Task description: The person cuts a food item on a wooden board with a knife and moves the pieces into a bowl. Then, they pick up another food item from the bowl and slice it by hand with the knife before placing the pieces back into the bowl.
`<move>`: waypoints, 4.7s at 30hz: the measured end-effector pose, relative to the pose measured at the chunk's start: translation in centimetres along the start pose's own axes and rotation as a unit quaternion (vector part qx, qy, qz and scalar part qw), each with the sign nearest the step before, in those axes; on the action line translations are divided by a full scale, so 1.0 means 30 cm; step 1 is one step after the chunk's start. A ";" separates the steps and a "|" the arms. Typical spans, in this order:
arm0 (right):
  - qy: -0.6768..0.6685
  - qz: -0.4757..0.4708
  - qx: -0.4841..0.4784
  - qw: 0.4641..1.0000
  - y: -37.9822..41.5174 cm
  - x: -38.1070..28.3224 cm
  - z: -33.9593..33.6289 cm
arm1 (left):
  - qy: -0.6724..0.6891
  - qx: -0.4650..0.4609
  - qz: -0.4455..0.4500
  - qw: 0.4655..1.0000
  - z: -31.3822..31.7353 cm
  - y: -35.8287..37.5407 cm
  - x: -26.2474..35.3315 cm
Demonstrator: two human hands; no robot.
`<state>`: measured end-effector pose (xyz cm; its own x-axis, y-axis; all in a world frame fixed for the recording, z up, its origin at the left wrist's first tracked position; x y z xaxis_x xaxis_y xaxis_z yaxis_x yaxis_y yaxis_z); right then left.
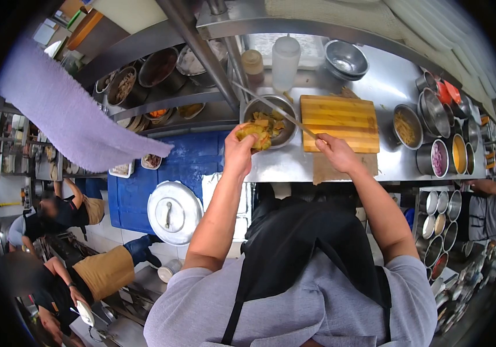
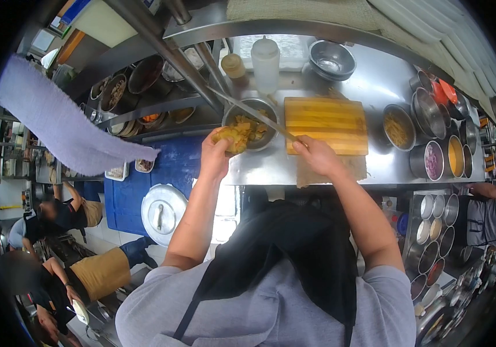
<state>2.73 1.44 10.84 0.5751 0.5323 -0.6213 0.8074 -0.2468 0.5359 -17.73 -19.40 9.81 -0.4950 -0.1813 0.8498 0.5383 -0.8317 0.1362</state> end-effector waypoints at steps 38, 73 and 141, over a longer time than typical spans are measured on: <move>-0.351 -0.039 0.035 0.935 0.148 0.410 0.083 | -0.174 0.119 0.065 0.975 -0.017 -0.109 0.152; -0.414 0.071 0.125 0.899 0.386 0.539 0.157 | -0.269 0.113 0.174 0.941 -0.053 -0.197 0.099; -0.277 0.021 0.038 0.960 0.285 0.204 0.146 | 0.010 -0.052 0.007 0.999 0.127 -0.175 0.072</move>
<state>13.74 -0.97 9.11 0.5728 0.0132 -0.8196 0.7769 -0.3274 0.5377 -19.03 -13.42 12.86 -0.5024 -0.2022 0.8406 0.4720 -0.8788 0.0707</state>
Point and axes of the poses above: each hand's wrist, its own y-axis away from the middle knuckle, its own z-axis out of the palm, x = y × z, the point moved 4 cm from there along -y, towards the middle knuckle, and after that the axes turned 14 degrees about -x, right-handed, at the moved point
